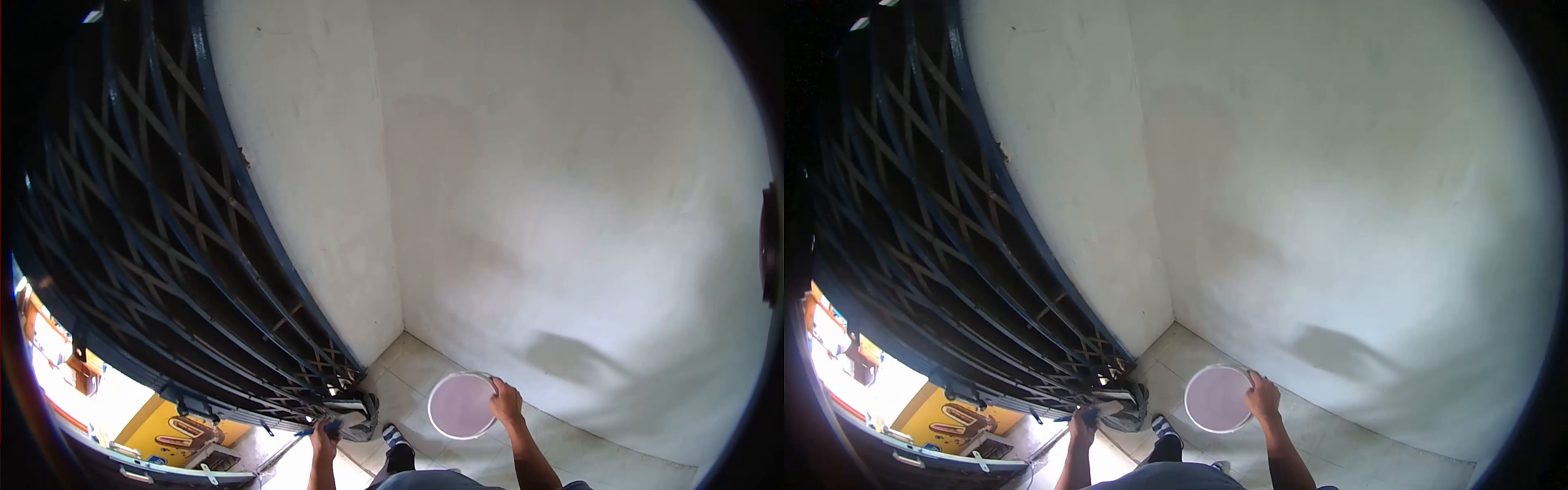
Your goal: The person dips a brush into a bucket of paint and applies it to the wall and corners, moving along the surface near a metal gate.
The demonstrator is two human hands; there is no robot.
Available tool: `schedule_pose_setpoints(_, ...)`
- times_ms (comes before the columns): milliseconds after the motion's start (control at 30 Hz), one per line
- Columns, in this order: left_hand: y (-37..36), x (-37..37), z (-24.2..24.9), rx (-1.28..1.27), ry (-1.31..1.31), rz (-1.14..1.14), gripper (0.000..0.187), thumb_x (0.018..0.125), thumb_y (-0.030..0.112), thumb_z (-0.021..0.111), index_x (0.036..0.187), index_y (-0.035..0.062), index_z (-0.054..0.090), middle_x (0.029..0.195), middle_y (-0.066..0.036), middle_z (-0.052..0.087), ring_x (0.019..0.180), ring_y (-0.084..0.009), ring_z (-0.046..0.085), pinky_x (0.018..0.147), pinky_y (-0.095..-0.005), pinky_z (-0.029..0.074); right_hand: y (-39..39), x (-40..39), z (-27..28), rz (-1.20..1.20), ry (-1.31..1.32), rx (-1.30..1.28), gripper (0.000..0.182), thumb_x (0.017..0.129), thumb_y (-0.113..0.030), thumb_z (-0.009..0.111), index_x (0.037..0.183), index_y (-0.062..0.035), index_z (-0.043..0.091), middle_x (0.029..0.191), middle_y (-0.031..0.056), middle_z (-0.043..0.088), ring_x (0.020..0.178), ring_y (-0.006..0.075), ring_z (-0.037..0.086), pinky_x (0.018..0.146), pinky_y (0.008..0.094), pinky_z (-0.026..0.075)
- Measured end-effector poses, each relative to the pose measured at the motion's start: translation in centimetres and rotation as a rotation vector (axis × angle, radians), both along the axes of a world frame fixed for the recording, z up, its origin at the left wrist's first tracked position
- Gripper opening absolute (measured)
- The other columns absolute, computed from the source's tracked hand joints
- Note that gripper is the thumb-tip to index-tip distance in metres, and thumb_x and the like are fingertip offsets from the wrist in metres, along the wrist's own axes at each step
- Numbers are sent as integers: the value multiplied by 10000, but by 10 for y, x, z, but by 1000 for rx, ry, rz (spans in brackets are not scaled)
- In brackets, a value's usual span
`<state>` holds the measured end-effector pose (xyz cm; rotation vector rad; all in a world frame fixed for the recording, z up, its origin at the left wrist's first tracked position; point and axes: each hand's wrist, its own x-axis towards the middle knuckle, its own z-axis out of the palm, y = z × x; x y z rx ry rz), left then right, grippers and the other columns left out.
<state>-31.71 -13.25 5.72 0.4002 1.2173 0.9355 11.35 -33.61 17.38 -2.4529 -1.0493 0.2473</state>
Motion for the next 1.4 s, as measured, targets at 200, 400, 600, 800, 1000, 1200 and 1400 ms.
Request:
schedule_pose_setpoints(200,-39,35,103,90,-204,-103,271,855,301,521,916,47,594,797,-138,637,662,-264,623,578,-349,518,-13,-17,74,55,-8,117,409,725,-53,548,1114,-165,604,921,160,609,866,377,616,760,480,500)
schedule_pose_setpoints(400,-57,48,159,95,-236,-215,243,849,227,496,913,14,594,822,-140,634,664,-259,623,613,-345,534,-32,-39,141,97,-3,171,376,715,-33,531,1061,-128,645,936,158,609,849,378,617,751,475,501)
schedule_pose_setpoints(600,-84,70,213,250,-264,-389,197,852,178,499,962,38,584,883,-122,607,721,-256,629,650,-366,547,-53,-50,175,82,-8,262,376,719,-28,531,1063,-123,648,937,150,610,889,370,607,771,460,495)
schedule_pose_setpoints(800,-119,84,256,348,-244,-466,147,892,143,482,973,40,548,892,-133,618,694,-242,658,623,-336,565,-75,-50,183,28,9,471,376,711,56,465,1017,-49,656,882,167,631,844,362,606,733,402,478)
schedule_pose_setpoints(1000,-153,66,193,414,-135,41,125,881,141,589,907,41,519,790,-86,565,639,-201,602,588,-324,529,-102,-62,176,-65,45,402,432,688,59,514,1094,-40,623,980,151,615,884,365,606,763,434,486)
schedule_pose_setpoints(1200,-175,83,270,710,22,-270,110,849,37,626,941,-13,594,867,-117,640,715,-205,659,651,-301,558,-110,-70,179,-52,-3,407,420,687,44,518,1088,-30,621,996,151,618,880,373,611,756,444,491)
schedule_pose_setpoints(1400,-191,134,334,1153,263,-931,153,770,12,693,921,-8,700,918,-153,690,850,-244,680,759,-322,526,-103,-76,202,42,-34,364,400,695,20,512,1073,-39,627,974,143,630,863,365,620,745,454,500)
